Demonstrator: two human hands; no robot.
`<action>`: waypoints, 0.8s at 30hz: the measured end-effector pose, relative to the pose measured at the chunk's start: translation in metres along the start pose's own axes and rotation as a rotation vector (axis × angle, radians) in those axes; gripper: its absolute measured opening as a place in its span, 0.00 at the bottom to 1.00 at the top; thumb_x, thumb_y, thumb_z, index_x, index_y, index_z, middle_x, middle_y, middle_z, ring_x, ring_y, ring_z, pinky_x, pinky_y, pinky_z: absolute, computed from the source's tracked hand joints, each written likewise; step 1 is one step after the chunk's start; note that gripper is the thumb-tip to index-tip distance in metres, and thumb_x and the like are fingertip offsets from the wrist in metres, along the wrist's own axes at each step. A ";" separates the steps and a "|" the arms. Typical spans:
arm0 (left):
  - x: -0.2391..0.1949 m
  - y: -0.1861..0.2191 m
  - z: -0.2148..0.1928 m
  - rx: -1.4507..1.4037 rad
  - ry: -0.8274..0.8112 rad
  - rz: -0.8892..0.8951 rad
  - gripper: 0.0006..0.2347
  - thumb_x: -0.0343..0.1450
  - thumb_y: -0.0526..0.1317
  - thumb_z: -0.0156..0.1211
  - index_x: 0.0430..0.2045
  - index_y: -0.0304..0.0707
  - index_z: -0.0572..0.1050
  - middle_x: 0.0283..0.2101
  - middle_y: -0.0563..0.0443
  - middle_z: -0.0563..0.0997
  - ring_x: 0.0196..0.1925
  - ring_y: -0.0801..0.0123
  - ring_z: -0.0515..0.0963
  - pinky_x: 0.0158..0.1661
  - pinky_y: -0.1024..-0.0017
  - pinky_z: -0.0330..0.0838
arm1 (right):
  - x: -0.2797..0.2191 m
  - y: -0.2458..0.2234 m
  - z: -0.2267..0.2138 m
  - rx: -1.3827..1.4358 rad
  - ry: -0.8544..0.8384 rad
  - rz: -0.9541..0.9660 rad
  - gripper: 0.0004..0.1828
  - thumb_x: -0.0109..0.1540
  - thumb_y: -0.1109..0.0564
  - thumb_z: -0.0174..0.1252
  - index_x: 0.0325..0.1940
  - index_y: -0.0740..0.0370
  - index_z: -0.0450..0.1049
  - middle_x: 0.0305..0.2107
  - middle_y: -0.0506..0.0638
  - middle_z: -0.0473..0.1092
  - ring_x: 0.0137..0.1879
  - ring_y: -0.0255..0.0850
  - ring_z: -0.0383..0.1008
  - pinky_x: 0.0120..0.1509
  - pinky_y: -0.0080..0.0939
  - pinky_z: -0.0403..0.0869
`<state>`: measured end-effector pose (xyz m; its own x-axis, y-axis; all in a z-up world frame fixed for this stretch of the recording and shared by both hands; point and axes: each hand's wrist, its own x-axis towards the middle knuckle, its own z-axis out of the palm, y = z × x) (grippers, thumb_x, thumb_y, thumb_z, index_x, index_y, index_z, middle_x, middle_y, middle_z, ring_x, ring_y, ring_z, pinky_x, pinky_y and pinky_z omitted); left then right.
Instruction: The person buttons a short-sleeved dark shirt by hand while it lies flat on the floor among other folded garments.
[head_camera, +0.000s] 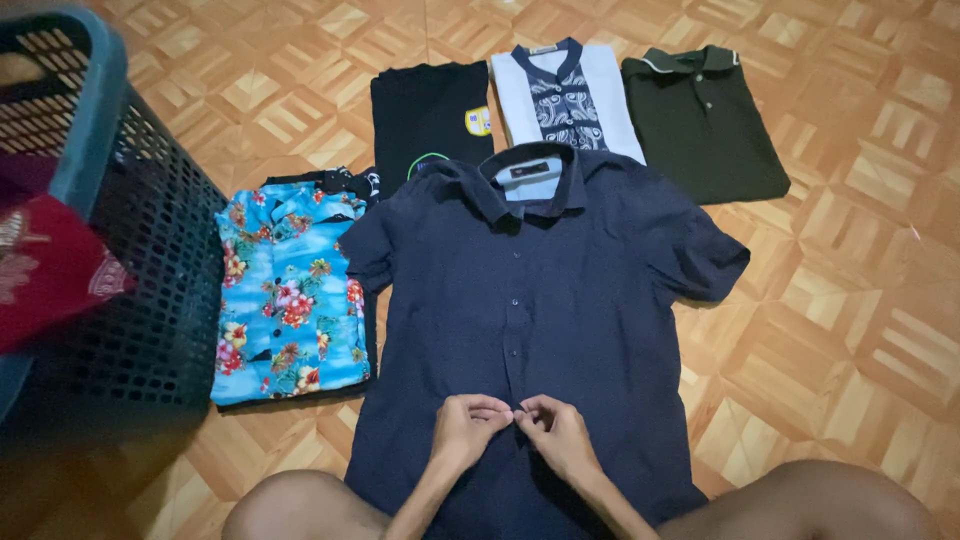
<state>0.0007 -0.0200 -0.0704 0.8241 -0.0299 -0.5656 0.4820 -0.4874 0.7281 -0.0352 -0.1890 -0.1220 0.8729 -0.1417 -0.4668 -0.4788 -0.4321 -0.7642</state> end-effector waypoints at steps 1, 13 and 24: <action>0.000 0.002 -0.002 -0.011 -0.014 -0.044 0.02 0.63 0.41 0.74 0.24 0.48 0.88 0.29 0.61 0.90 0.32 0.84 0.87 0.38 0.85 0.78 | 0.000 0.000 0.000 0.048 -0.009 -0.003 0.08 0.60 0.49 0.66 0.39 0.52 0.84 0.23 0.36 0.74 0.26 0.26 0.65 0.36 0.31 0.67; 0.008 0.015 -0.006 0.138 -0.028 -0.102 0.03 0.64 0.46 0.70 0.26 0.57 0.88 0.31 0.68 0.90 0.32 0.82 0.85 0.39 0.78 0.75 | 0.002 -0.016 -0.003 0.344 -0.137 0.155 0.12 0.62 0.54 0.66 0.44 0.64 0.83 0.18 0.49 0.76 0.19 0.34 0.72 0.27 0.33 0.73; 0.018 0.014 -0.009 -0.027 -0.034 -0.066 0.05 0.64 0.42 0.72 0.29 0.50 0.89 0.33 0.62 0.92 0.36 0.83 0.89 0.43 0.85 0.80 | 0.001 -0.035 -0.016 0.691 -0.180 0.339 0.09 0.67 0.64 0.55 0.40 0.74 0.78 0.27 0.59 0.75 0.27 0.48 0.80 0.32 0.38 0.78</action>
<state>0.0250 -0.0201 -0.0666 0.7797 -0.0282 -0.6255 0.5433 -0.4660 0.6983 -0.0158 -0.1882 -0.0884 0.6688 0.0052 -0.7434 -0.7170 0.2685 -0.6432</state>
